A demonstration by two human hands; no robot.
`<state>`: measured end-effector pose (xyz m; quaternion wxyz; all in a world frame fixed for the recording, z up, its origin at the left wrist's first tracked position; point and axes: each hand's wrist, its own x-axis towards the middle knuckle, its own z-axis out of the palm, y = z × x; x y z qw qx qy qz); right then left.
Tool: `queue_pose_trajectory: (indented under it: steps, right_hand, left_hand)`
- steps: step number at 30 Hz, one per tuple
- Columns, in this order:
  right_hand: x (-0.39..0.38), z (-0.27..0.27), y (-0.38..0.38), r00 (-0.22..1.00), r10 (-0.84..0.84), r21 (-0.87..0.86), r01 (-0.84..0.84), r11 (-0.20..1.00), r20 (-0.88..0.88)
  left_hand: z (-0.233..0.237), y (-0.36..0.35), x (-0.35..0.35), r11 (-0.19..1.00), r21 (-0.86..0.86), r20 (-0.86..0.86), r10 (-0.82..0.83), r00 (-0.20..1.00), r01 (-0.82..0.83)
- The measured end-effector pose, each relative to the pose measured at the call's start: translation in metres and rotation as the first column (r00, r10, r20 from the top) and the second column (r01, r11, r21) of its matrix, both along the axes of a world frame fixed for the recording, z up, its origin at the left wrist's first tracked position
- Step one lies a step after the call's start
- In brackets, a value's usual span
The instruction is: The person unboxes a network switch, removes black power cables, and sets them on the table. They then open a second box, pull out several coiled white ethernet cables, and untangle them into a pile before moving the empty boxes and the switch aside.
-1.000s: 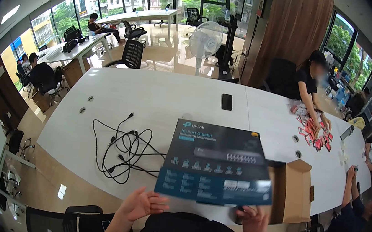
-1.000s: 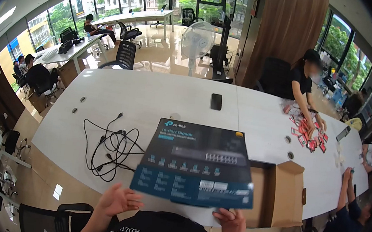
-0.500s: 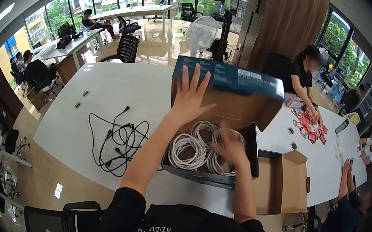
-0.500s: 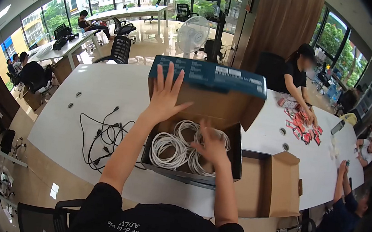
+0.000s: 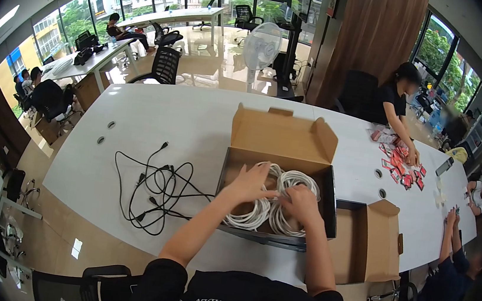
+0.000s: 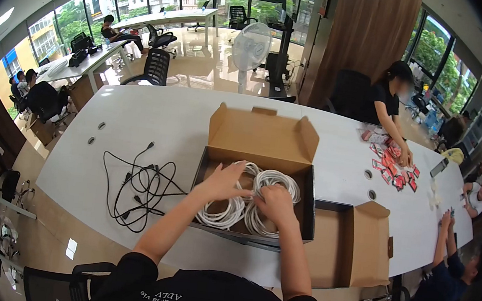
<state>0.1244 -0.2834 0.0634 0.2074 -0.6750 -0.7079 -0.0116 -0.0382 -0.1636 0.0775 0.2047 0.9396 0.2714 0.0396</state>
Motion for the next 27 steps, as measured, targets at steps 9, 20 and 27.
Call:
queue_pose_trajectory:
  steps: [9, 20, 27]
  right_hand:
    - [0.020, 0.092, 0.044, 0.516, 0.285, 0.322, -0.019, 0.947, -0.808]
    - [0.039, 0.013, 0.105, -0.243, 0.223, 0.246, -0.068, 0.967, -0.944]
    - [0.056, 0.001, 0.102, -0.179, 0.061, 0.101, -0.221, 0.970, -0.982]
  left_hand:
    - [0.023, 0.023, 0.050, 0.722, -0.472, 0.856, 0.236, 0.460, 0.507]
    - [0.001, 0.058, 0.043, 0.318, -0.772, 0.539, 0.787, 0.300, 0.551]
    - [-0.012, 0.057, 0.044, 0.189, -0.734, 0.605, 0.618, 0.502, 0.652]
